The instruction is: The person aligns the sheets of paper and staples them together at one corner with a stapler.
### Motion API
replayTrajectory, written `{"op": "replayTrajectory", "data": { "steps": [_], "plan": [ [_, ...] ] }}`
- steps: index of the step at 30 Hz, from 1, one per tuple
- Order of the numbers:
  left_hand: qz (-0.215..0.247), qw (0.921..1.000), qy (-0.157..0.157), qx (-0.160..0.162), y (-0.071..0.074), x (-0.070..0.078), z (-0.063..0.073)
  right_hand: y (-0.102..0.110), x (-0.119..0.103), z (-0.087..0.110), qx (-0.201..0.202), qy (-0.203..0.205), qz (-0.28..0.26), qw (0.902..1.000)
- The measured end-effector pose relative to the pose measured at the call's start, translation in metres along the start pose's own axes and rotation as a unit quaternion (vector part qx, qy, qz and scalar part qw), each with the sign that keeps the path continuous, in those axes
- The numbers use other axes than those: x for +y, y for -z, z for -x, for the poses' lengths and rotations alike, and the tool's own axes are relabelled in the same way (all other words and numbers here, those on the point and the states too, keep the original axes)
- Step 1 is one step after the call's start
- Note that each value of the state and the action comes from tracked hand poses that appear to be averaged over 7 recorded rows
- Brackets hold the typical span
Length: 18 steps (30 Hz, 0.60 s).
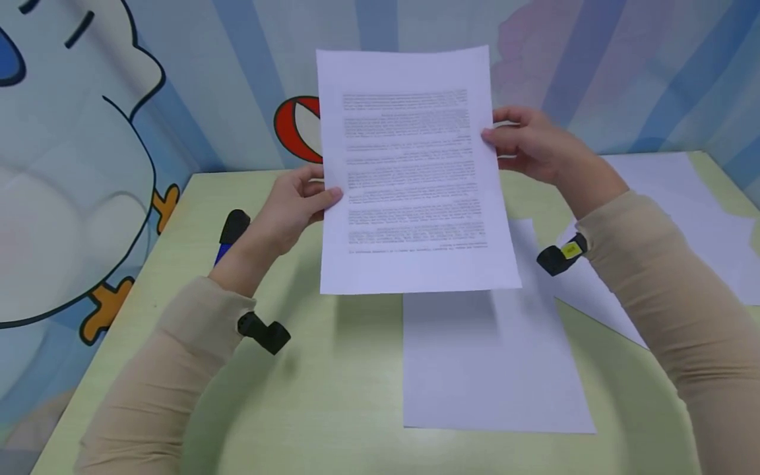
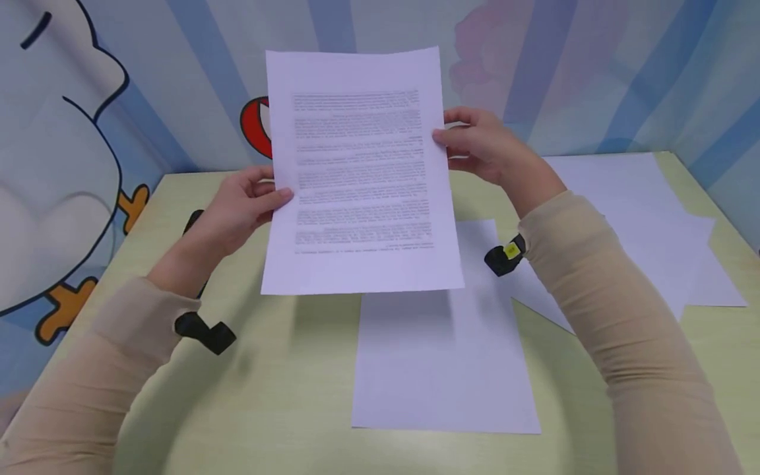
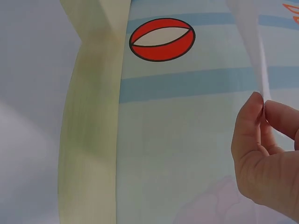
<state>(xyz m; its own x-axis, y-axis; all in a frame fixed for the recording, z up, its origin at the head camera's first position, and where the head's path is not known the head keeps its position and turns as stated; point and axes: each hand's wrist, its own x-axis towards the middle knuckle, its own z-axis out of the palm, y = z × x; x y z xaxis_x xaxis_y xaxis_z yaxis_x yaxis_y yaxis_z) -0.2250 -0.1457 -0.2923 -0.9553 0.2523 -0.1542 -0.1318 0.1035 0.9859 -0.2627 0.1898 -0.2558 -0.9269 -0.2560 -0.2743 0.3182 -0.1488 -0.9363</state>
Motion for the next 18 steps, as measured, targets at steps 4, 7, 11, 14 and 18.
{"op": "replayTrajectory", "data": {
  "steps": [4, 7, 11, 14, 18],
  "plan": [
    [0.003, 0.9998, 0.013, -0.013, -0.008, -0.005, 0.002, 0.006, -0.001, 0.002, 0.004, -0.002, -0.012, 0.9999],
    [0.016, 0.9993, 0.027, -0.021, -0.014, -0.008, 0.005, 0.011, -0.001, 0.004, 0.011, -0.008, -0.014, 0.9998],
    [0.031, 0.9980, 0.043, -0.036, -0.020, -0.010, 0.008, 0.017, 0.001, 0.007, 0.009, -0.010, -0.019, 0.9997],
    [0.036, 0.9970, 0.054, -0.044, -0.023, -0.011, 0.009, 0.021, 0.005, 0.010, 0.004, -0.010, -0.026, 0.9996],
    [0.036, 0.9956, 0.066, -0.055, -0.028, -0.014, 0.011, 0.026, 0.011, 0.014, 0.004, -0.016, -0.025, 0.9996]
  ]
}}
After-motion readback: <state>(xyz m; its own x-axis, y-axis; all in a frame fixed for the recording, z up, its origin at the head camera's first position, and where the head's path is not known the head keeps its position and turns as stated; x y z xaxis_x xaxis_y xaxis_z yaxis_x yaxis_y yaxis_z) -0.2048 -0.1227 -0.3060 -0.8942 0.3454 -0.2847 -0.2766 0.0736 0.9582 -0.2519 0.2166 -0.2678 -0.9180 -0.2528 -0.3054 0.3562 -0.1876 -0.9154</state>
